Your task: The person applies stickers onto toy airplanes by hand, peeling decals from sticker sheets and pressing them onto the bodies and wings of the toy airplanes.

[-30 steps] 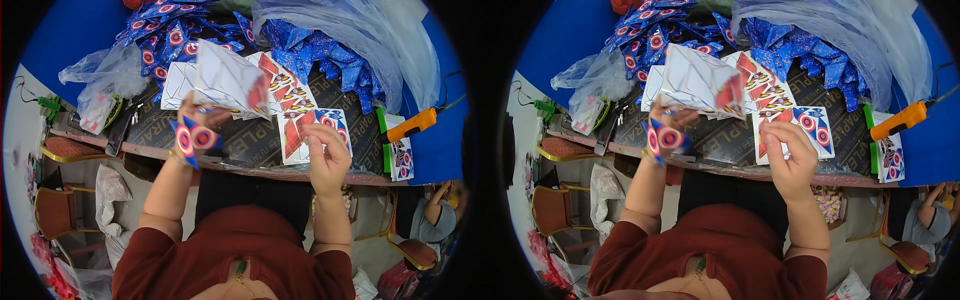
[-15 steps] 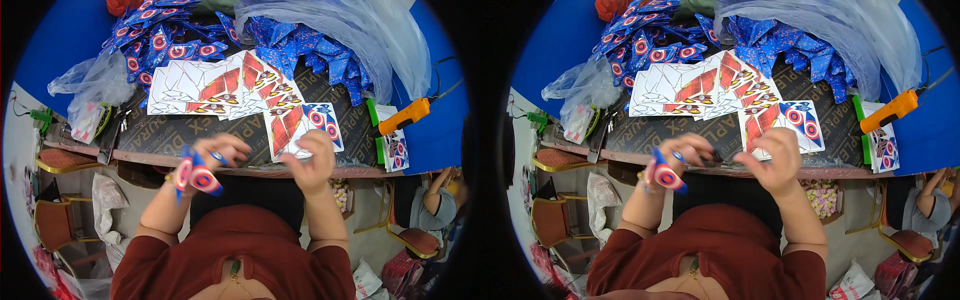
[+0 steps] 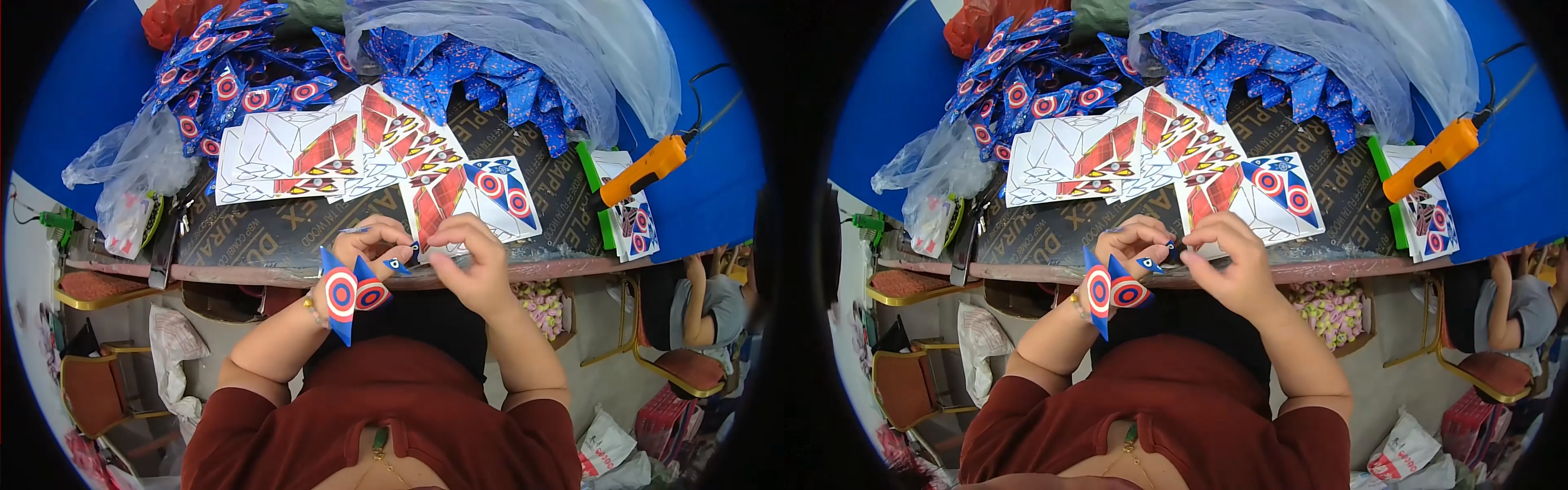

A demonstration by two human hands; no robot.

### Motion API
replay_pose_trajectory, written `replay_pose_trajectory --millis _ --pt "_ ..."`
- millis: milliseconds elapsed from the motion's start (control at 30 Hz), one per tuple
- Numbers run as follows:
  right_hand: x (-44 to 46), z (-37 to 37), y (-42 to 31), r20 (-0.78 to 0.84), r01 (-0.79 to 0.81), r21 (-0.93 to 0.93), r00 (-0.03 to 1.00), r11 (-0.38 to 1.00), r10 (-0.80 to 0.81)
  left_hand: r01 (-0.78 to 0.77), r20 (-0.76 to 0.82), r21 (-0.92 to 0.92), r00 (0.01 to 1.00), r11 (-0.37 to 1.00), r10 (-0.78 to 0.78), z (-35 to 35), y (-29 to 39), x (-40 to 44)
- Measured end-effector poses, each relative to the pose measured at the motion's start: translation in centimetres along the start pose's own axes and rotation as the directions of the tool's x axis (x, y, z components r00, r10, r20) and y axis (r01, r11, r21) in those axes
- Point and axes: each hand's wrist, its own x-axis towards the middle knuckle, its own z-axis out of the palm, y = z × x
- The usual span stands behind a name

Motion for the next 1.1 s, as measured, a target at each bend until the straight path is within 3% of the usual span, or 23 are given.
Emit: replay_pose_trajectory --millis 67,233,267,300,333,400,433,467,500,533,600,833,967,1033,1100 --pt "-0.6 0.8 1.2 0.025 -0.247 0.311 0.968 0.918 0.251 0.056 -0.012 0.004 0.998 0.998 -0.056 0.2 0.2 0.2" --pt "0.8 1.0 1.8 0.077 -0.294 0.336 0.955 0.895 0.285 -0.021 0.026 0.094 0.999 0.995 0.018 -0.5 0.3 1.0" --pt "1.4 0.8 2.3 0.045 -0.31 0.385 0.947 0.87 0.318 0.062 -0.066 -0.09 0.995 0.994 -0.069 -0.1 0.8 0.8" --pt "2.2 0.6 2.9 0.015 -0.323 0.432 0.936 0.842 0.351 -0.025 -0.101 -0.021 0.995 0.999 0.023 -0.2 1.9 1.0" --pt "3.5 0.1 4.5 -0.046 -0.299 0.374 0.94 0.878 0.339 -0.192 -0.091 -0.012 0.977 0.981 0.19 -0.6 2.9 1.3" --pt "6.8 -1.0 7.3 -0.173 -0.412 0.156 0.883 0.898 0.435 -0.436 0.141 -0.421 0.835 0.796 0.532 -0.6 6.4 2.1" --pt "8.5 -1.3 9.5 -0.184 -0.357 0.191 0.902 0.914 0.39 -0.461 0.163 -0.428 0.806 0.777 0.568 -0.7 8.1 0.8" --pt "9.9 -1.6 12.5 -0.169 -0.353 0.073 0.917 0.933 0.361 -0.541 0.108 -0.469 0.75 0.698 0.653 0.0 9.5 -0.2" --pt "11.2 -1.5 14.9 -0.212 -0.41 -0.06 0.896 0.91 0.39 -0.656 0.056 -0.53 0.605 0.537 0.794 1.0 10.7 0.4" --pt "12.3 -1.3 16.6 -0.262 -0.464 -0.19 0.873 0.865 0.411 -0.598 0.018 -0.588 0.663 0.544 0.748 1.8 12.8 -0.7" --pt "14.0 -0.6 18.2 -0.284 -0.523 -0.378 0.851 0.764 0.442 -0.627 -0.081 -0.605 0.661 0.49 0.746 3.6 14.7 -1.0" --pt "15.3 1.2 20.7 -0.29 -0.545 -0.426 0.838 0.722 0.462 -0.636 -0.026 -0.567 0.648 0.522 0.761 2.3 14.7 -0.7" --pt "14.5 0.6 21.2 -0.41 -0.56 -0.107 0.778 0.822 0.476 -0.647 0.022 -0.544 0.626 0.534 0.78 1.5 15.3 -0.8" --pt "13.8 -0.1 19.4 -0.337 -0.525 0.357 0.699 0.773 0.631 -0.653 0.04 -0.541 0.609 0.53 0.792 1.3 15.4 -0.8" --pt "12.7 -1.2 17.1 -0.34 -0.454 0.529 0.661 0.717 0.669 -0.658 0.057 -0.54 0.594 0.525 0.803 1.1 15.5 -0.9"
